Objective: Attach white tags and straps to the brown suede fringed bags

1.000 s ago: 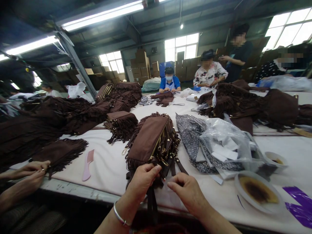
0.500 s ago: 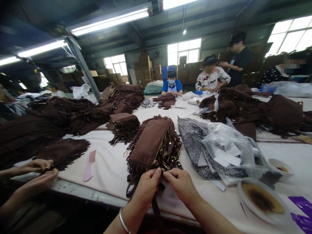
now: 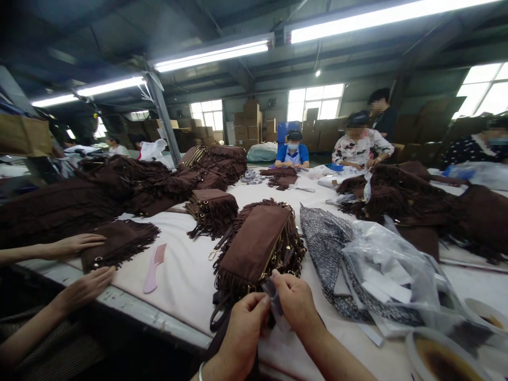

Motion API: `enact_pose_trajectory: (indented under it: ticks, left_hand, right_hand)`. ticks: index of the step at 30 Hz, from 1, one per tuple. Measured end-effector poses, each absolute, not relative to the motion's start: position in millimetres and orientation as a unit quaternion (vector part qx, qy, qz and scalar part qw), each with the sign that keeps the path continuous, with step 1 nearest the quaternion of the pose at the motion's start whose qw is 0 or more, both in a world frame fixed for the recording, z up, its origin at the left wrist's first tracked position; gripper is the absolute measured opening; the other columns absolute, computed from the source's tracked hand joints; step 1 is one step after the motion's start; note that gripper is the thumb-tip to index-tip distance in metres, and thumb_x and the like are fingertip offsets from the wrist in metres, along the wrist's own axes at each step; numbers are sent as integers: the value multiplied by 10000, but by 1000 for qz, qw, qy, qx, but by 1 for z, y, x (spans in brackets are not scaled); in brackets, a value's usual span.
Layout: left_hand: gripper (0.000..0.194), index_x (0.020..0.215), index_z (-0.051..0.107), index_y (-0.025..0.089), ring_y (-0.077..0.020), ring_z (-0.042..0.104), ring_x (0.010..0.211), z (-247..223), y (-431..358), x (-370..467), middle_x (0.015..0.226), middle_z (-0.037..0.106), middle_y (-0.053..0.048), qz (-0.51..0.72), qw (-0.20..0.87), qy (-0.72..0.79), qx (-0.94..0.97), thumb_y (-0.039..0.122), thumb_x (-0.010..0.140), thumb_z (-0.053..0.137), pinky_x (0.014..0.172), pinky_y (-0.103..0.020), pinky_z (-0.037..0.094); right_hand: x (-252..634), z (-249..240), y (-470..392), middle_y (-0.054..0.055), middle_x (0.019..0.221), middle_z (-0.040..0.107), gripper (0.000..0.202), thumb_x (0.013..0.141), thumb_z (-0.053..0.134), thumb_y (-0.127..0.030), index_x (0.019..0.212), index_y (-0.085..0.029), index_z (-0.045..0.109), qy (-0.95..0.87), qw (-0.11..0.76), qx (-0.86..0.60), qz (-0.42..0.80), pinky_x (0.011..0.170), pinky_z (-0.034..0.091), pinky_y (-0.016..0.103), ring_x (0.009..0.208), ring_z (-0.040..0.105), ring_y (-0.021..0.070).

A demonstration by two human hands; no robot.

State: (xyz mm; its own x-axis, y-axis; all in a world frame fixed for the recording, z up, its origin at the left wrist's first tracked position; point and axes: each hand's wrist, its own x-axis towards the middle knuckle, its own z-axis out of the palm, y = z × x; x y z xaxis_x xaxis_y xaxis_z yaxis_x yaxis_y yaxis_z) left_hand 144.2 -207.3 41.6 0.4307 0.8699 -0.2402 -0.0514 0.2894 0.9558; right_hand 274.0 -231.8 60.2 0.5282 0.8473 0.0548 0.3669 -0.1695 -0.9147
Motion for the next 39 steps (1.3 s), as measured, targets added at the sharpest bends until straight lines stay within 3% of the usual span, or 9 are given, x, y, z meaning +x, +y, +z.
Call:
enact_pose_trajectory:
  ticks: [7,12,15,18,20,25,28,33,39]
  left_hand:
    - [300,820,729,127,-168,565,676,49,-205,148,736,696,-62,385,623,414,540,409,811,626,625,-260,431]
    - [280,794,724,128,-212,620,763,57,-206,154,782,730,-87,408,588,421,557,386,818,617,699,-286,466]
    - [322,810,719,132,-180,601,696,50,-206,150,750,707,-74,412,611,419,531,447,799,653,621,-258,446]
    - [476,855,686,122,-91,472,510,40,-203,141,708,639,-36,386,713,428,400,586,748,670,446,-203,302]
    - [547,898,660,117,-52,416,471,37,-199,136,711,601,-11,373,772,428,287,633,717,681,420,-175,237]
    - [536,842,616,132,-30,416,458,43,-179,125,655,550,34,434,755,437,224,616,659,758,406,-145,244]
    - [481,814,610,151,-74,524,511,49,-161,118,685,618,4,462,706,464,269,586,679,763,409,-164,332]
    - [431,1007,660,106,-209,693,795,54,-136,110,984,730,-146,501,698,432,277,397,721,799,646,-307,561]
    - [400,1067,701,150,-275,691,952,87,-117,125,1026,747,-111,506,591,348,524,428,780,724,890,-399,538]
  right_hand:
    - [287,73,-238,47,683,695,448,814,526,-554,738,-161,727,-463,462,-713,251,605,442,269,678,612,206]
    - [289,75,-223,46,648,680,359,715,627,-487,726,-143,729,-435,440,-713,330,530,413,249,609,579,178]
    - [284,77,-213,24,609,656,283,673,652,-419,685,-143,713,-430,442,-699,361,529,407,237,574,551,151]
    - [279,81,-208,9,583,624,233,662,616,-370,636,-149,688,-445,420,-710,349,541,397,238,575,529,144]
    - [277,84,-206,-4,553,580,195,640,584,-335,588,-158,646,-450,407,-721,333,529,372,239,565,502,140]
    - [274,89,-204,-23,495,474,134,576,509,-267,497,-177,571,-454,401,-727,322,495,287,242,540,435,129]
    - [269,93,-213,-23,498,467,146,581,477,-268,501,-178,560,-456,403,-720,334,488,276,240,530,423,122]
    - [254,88,-245,-15,545,542,190,604,487,-256,607,-155,648,-472,420,-648,427,501,307,228,541,449,117]
    - [244,70,-261,2,588,585,186,647,574,-298,643,-139,672,-436,490,-603,454,553,360,237,583,498,131]
